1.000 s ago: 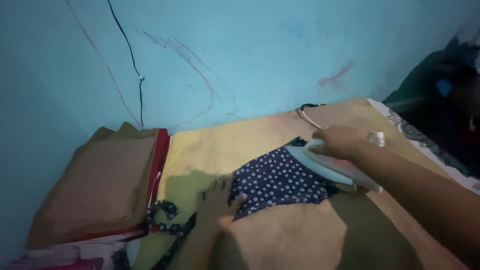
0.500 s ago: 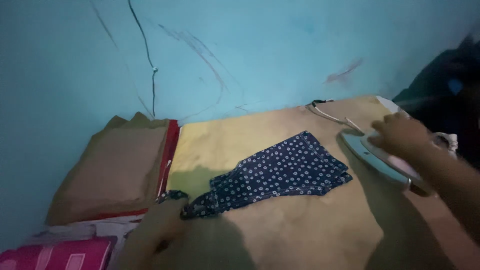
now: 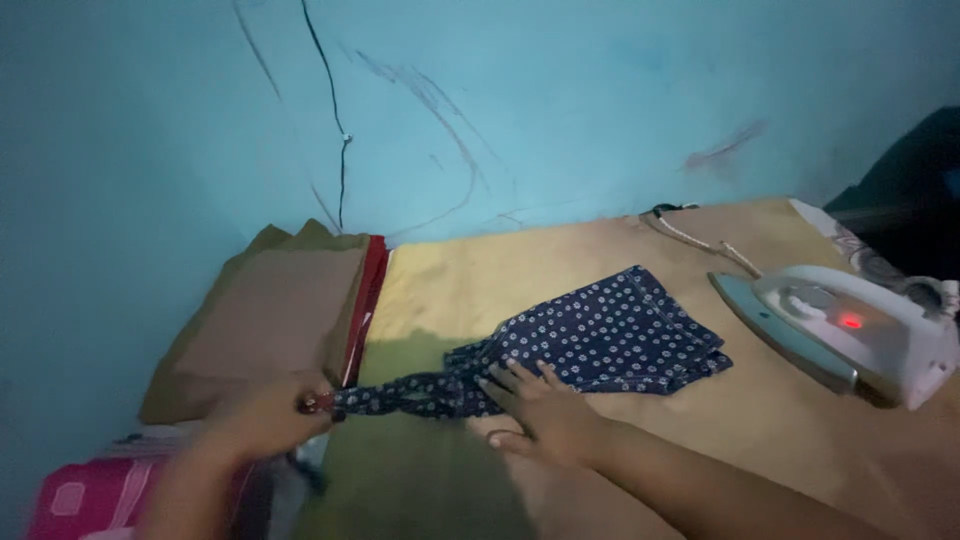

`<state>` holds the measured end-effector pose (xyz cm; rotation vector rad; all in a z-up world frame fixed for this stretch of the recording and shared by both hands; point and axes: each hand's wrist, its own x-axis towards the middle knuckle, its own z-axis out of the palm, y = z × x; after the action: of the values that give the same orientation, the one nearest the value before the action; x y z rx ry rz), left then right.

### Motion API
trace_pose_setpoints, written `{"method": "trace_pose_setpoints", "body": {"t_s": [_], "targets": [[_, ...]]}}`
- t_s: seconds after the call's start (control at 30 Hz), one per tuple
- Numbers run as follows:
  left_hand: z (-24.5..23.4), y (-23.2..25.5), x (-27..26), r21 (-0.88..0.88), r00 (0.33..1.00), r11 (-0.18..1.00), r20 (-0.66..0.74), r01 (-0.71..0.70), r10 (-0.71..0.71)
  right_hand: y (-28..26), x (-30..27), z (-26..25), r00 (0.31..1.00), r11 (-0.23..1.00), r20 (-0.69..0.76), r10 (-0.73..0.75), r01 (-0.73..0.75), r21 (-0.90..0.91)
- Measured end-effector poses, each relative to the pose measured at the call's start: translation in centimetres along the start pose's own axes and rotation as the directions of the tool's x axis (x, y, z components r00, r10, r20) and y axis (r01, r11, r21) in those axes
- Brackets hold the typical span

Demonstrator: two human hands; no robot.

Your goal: Iron and fold a pink jersey and a pair of blue shorts.

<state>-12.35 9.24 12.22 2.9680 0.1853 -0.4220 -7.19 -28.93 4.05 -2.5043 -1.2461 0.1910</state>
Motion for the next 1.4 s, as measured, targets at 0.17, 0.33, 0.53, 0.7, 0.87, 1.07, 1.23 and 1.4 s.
{"method": "trace_pose_setpoints", "body": {"t_s": [0.17,0.33,0.53,0.7,0.87,1.07,1.23,1.4], "targets": [[0.1,-3.4,1.2,-0.462,0.982,0.869,-0.025,-0.176,0.186,-0.3,-0.1,-1.0,0.999,0.999,0.032,0.035,-0.035,0.014],[-3.7,2.1,-0.8,-0.669,0.966,0.702,-0.103,-0.243,0.236,-1.8,1.2,-5.5,0.912,0.989,-0.393,-0.114,0.143,0.044],[-6.6,10.6,-0.1,-0.440,0.765,0.696,-0.595,-0.568,0.248,-2.3,6.9,-3.9,0.927,0.771,-0.364,-0.089,0.296,0.564],[-3.1,16.4,-1.7,-0.159,0.173,0.751,-0.983,-0.641,-0.060,-5.0,6.2,-9.4,0.941,0.288,-0.140,0.308,0.048,0.956],[5.7,21.5,0.1,-0.467,0.465,0.232,-0.883,-0.853,-0.067,-2.9,6.6,-10.2,0.934,-0.287,-0.275,0.228,0.335,0.898],[3.6,21.5,0.4,-0.594,0.604,0.164,-0.797,-0.787,0.012,-3.5,3.7,-14.4,0.868,-0.163,-0.286,0.407,0.377,0.912],[-1.5,14.5,1.1,-0.800,0.858,0.369,-0.323,-0.473,0.400,1.3,0.1,-18.1,0.858,-0.194,-0.267,0.439,0.381,0.904],[-7.7,10.9,-1.6,-0.919,0.791,0.296,-0.029,-0.262,0.611,2.8,-2.9,-18.9,0.830,-0.113,-0.187,0.525,0.286,0.952]]}}
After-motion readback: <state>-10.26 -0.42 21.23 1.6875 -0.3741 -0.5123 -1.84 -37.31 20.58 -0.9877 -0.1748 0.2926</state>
